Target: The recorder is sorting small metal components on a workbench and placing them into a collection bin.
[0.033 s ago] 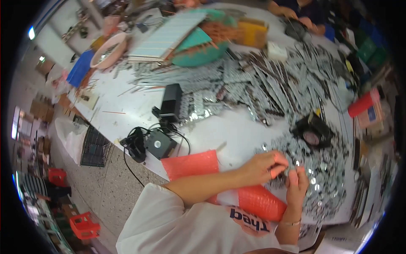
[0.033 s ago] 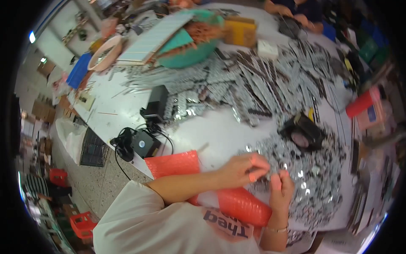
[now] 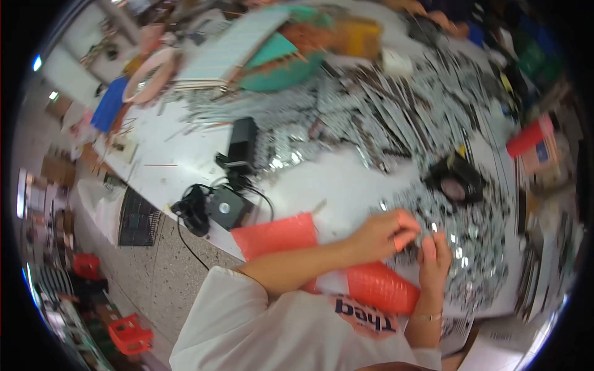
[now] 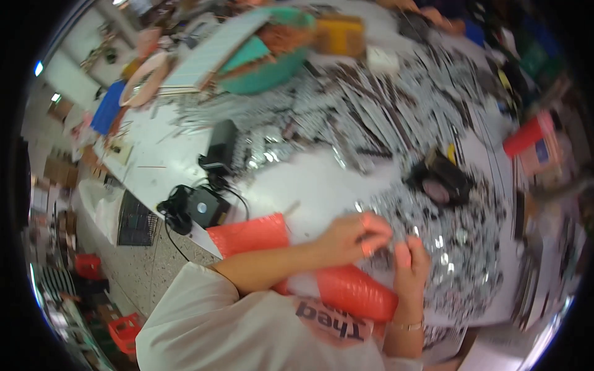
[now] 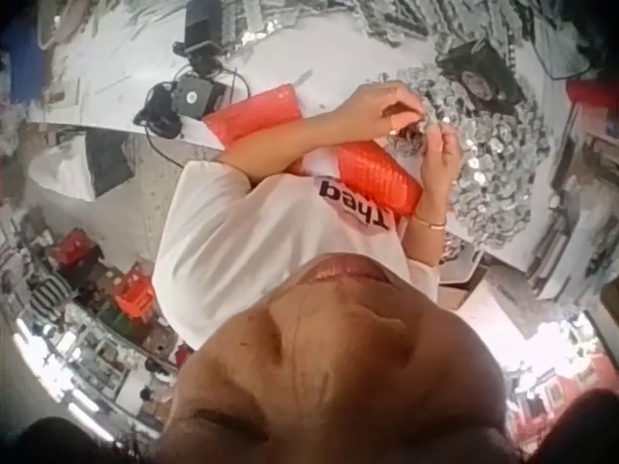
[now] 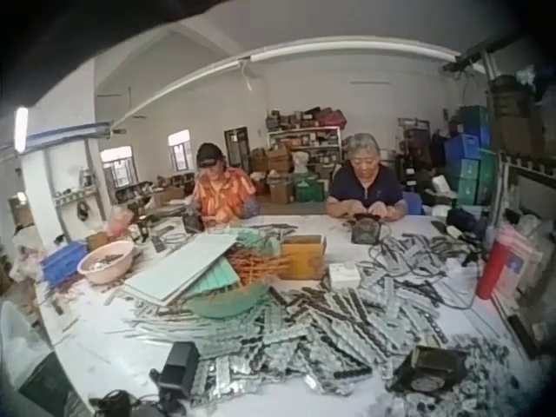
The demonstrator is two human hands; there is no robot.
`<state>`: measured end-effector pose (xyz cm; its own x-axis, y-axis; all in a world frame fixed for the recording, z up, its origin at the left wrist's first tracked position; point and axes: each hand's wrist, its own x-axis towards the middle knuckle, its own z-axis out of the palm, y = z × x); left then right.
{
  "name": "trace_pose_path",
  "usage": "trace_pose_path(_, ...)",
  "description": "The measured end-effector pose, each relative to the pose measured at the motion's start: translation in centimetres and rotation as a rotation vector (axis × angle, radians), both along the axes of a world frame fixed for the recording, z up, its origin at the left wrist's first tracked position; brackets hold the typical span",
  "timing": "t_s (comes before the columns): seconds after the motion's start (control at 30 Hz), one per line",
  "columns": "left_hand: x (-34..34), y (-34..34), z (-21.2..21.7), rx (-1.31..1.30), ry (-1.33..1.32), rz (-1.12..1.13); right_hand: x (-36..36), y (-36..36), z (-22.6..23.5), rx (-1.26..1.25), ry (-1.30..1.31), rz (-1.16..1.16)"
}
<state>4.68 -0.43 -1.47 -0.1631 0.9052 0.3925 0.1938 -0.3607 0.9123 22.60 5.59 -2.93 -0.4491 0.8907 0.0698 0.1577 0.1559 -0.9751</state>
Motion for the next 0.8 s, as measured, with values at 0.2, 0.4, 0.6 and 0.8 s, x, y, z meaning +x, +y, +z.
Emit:
trace_pose_path(0.2, -0.5, 0.5, -0.4, -0.037, -0.105, 0.025, -2.4, 0.5, 1.5, 0.006, 0.000, 0.011)
trace_pose_path(0.4, -0.2, 0.8, -0.5, -0.122, -0.186, -0.064, -1.5, 0.6, 0.9, 0.069, 0.013, 0.018)
trace_pose_path(0.6, -0.2, 0.4, -1.0, -0.013, 0.033, -0.042, -1.3, -0.1, 1.8, -0.033, -0.008, 0.004)
trace_pose_path(0.8, 0.1, 0.9, -0.9, 0.037, 0.068, -0.004, -1.4, 0.3, 1.1, 0.079, 0.000, 0.028)
